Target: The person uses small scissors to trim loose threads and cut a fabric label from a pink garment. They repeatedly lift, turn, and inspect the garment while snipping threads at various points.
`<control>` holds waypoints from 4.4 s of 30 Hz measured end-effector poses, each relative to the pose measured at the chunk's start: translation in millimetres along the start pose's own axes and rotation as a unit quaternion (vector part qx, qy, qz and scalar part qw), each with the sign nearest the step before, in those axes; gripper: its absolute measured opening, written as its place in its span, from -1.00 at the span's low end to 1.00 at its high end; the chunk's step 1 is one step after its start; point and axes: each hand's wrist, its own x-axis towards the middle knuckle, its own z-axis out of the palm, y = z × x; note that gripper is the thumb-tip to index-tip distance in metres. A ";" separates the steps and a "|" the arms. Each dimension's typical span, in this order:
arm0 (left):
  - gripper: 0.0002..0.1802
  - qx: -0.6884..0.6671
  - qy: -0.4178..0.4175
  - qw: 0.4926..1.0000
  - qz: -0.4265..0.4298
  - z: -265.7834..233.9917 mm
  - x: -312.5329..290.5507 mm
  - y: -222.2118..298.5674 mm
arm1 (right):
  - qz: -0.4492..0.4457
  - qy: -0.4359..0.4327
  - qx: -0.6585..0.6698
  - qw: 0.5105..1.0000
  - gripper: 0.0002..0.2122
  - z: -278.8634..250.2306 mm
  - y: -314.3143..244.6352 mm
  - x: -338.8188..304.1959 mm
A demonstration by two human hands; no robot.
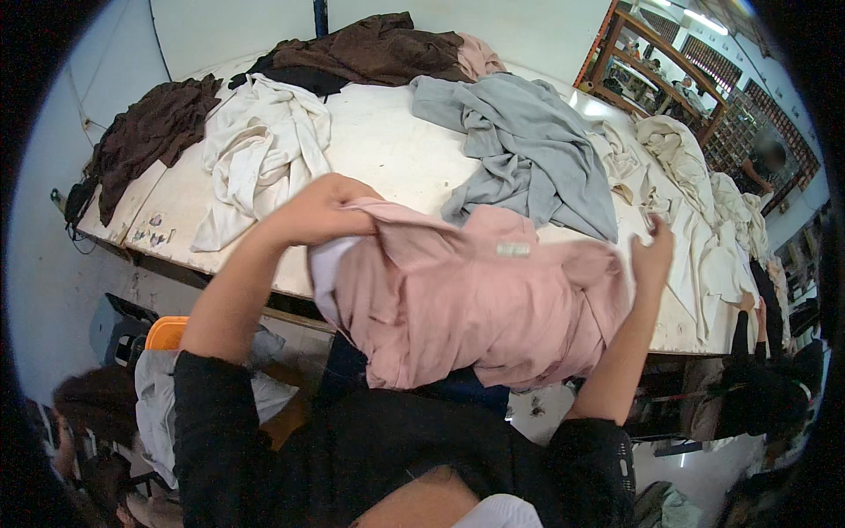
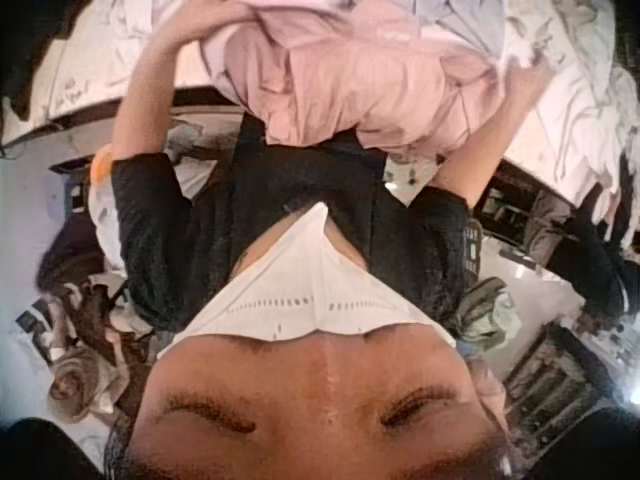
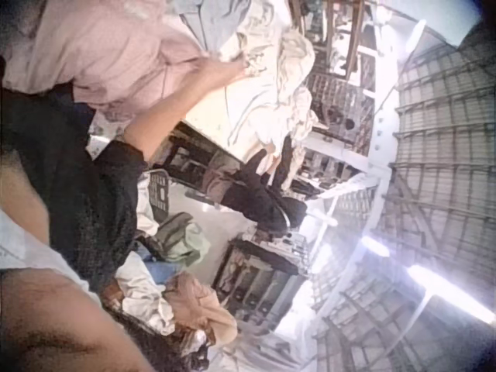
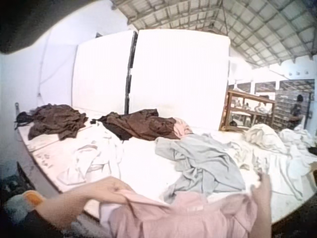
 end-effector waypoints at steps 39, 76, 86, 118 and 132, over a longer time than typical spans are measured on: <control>-0.65 -0.049 0.250 0.966 0.047 -104.3 -177.9 5.2 | 0.010 0.015 0.478 0.878 -0.83 -54.0 -91.5 -14.5; -0.72 -0.023 0.104 0.978 0.179 137.2 66.8 7.7 | -0.059 -0.203 0.418 0.884 -0.84 -16.4 -65.6 -110.3; -0.82 0.102 0.225 0.913 0.326 153.4 49.1 0.4 | -0.229 -0.158 0.302 0.912 -0.69 -4.1 -117.8 -128.9; -0.79 0.501 0.182 0.830 -0.167 -94.4 -68.2 -6.7 | -0.160 0.128 0.023 0.978 -0.70 -32.7 -11.7 96.7; -0.52 0.527 0.306 0.780 0.140 -49.2 -95.5 -120.7 | -0.001 -0.171 0.320 0.932 -0.87 -36.1 125.5 -26.4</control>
